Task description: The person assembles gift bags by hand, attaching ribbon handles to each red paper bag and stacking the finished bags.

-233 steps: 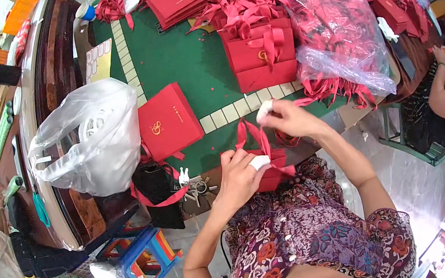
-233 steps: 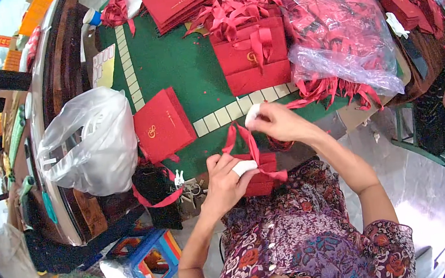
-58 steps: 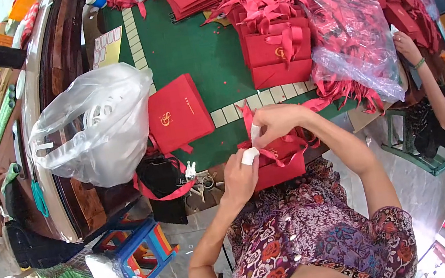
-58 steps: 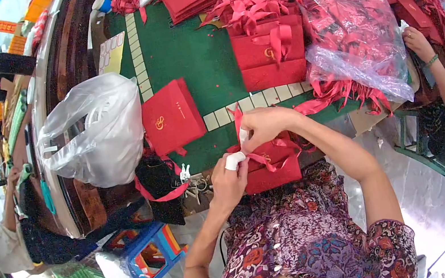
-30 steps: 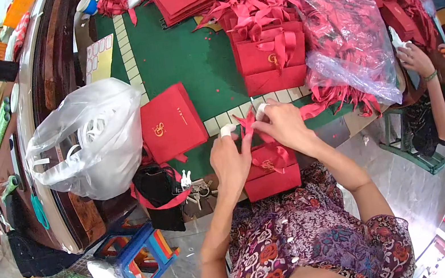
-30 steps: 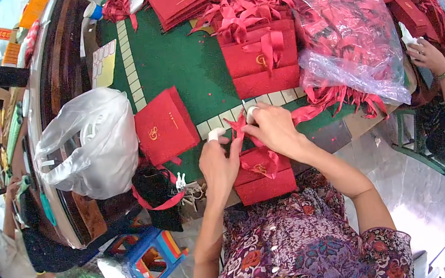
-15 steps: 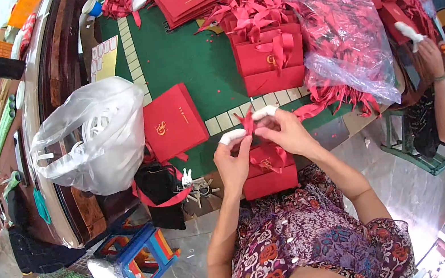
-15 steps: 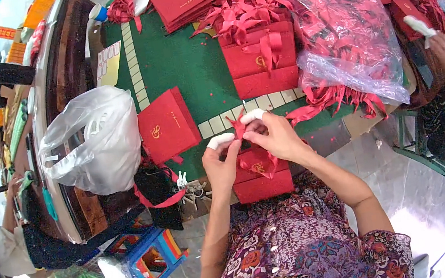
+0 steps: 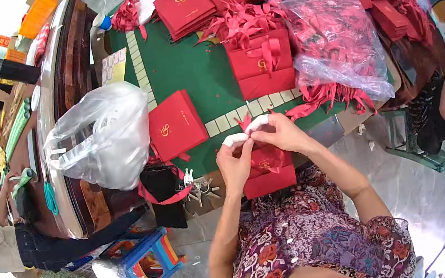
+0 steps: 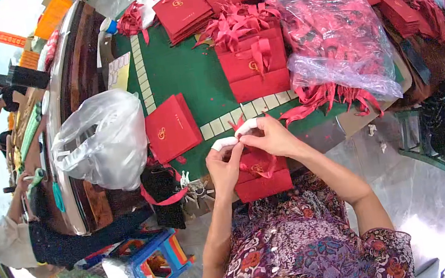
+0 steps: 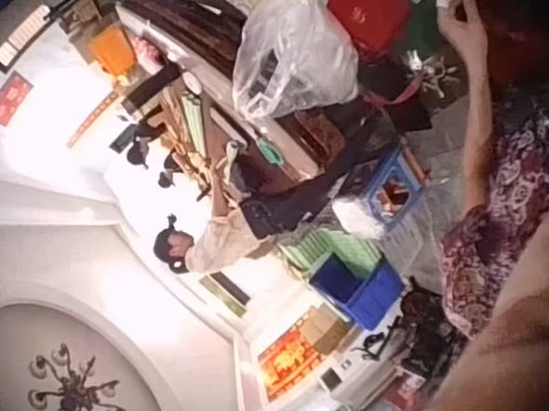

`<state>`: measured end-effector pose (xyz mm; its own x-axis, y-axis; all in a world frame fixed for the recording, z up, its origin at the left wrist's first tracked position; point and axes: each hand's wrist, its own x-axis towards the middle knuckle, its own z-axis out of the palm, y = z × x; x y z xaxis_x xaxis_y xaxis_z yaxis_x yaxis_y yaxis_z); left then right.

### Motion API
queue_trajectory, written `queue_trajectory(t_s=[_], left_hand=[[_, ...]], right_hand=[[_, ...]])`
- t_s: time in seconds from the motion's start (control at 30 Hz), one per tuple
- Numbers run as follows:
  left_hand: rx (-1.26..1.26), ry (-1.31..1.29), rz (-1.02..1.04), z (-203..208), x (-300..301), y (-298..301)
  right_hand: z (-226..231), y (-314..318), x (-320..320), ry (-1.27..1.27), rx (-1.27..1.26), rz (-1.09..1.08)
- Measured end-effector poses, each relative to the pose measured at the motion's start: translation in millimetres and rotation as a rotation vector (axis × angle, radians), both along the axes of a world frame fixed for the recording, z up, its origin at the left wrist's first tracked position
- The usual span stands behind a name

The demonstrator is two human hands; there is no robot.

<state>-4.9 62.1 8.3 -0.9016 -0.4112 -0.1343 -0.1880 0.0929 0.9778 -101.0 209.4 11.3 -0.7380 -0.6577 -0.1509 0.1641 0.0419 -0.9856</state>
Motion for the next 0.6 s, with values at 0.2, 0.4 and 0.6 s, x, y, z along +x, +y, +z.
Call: queue_trajectory(t_s=[0.2,0.4,0.6], left_hand=[[-0.062,0.079,0.012,-9.9,-0.4,-3.2],[-0.014,-0.024,-0.116,-19.9,29.9,-13.2],[0.075,-0.066,-0.265,1.5,49.7,-11.1]], right_hand=[[-1.0,2.7,-8.6,-0.028,0.060,0.029],[0.7,5.6,-28.2,-0.096,0.009,-0.170],[-4.6,-17.1,-53.3,0.282,0.231,-0.364]])
